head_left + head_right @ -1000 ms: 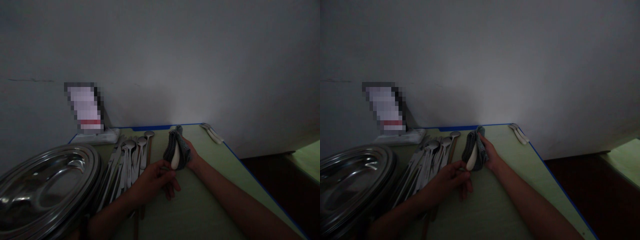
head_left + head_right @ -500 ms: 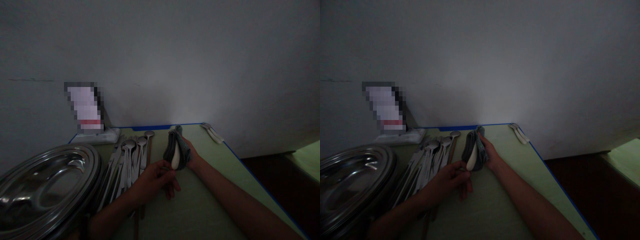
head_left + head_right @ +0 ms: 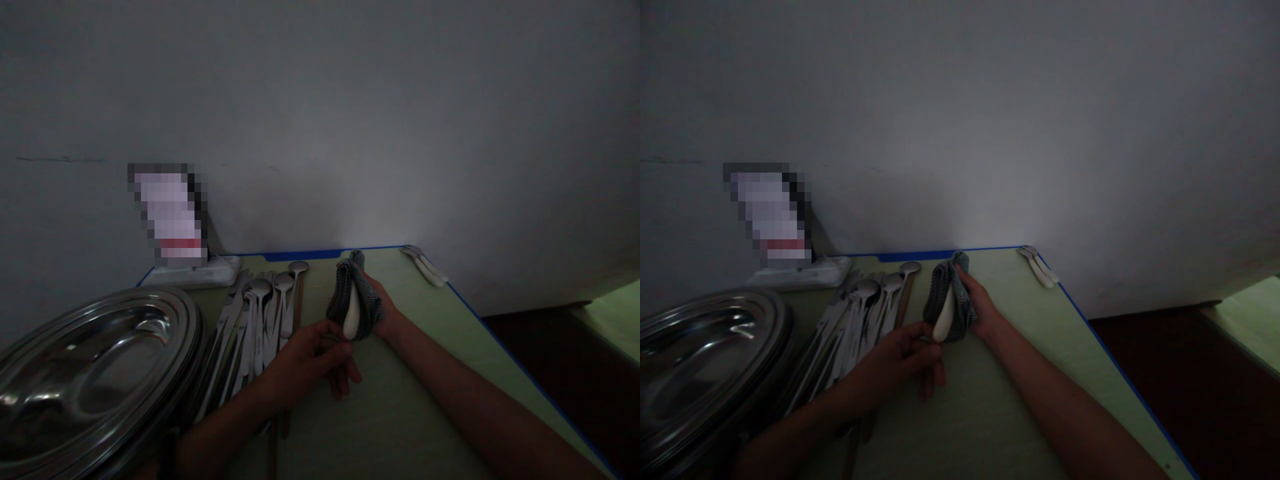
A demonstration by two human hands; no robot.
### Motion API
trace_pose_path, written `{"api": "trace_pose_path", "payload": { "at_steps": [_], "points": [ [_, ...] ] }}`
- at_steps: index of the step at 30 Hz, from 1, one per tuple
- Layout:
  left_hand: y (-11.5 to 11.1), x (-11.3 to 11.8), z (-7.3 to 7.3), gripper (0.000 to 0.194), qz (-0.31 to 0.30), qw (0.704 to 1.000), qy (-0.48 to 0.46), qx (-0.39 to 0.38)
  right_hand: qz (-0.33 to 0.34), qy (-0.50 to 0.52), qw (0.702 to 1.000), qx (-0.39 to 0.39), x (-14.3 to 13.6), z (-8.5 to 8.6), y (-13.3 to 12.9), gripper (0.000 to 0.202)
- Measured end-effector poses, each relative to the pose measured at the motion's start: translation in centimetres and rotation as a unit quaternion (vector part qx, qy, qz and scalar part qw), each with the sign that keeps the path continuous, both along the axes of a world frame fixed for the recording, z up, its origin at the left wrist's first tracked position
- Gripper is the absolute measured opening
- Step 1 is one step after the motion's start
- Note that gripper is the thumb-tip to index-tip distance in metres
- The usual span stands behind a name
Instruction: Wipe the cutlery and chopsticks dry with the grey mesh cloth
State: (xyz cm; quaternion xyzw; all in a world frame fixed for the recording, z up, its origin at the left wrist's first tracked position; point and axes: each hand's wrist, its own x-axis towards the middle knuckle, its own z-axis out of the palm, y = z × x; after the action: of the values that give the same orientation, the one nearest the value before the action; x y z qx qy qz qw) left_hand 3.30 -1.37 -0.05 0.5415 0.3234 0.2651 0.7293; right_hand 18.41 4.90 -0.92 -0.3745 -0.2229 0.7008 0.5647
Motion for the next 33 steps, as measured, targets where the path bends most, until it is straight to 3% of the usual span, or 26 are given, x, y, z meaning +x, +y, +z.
{"api": "trace_pose_path", "payload": {
  "at_steps": [19,33],
  "points": [
    [-0.07,-0.06,0.02,0.017,-0.001,1.000,0.006,0.004,0.072,0.037,0.996,-0.035,-0.09,0.29,-0.19,0.026],
    [-0.05,-0.09,-0.14,0.019,-0.007,1.000,0.001,0.006,0.063,0.047,0.996,-0.029,-0.21,0.32,-0.13,0.022]
  ]
}}
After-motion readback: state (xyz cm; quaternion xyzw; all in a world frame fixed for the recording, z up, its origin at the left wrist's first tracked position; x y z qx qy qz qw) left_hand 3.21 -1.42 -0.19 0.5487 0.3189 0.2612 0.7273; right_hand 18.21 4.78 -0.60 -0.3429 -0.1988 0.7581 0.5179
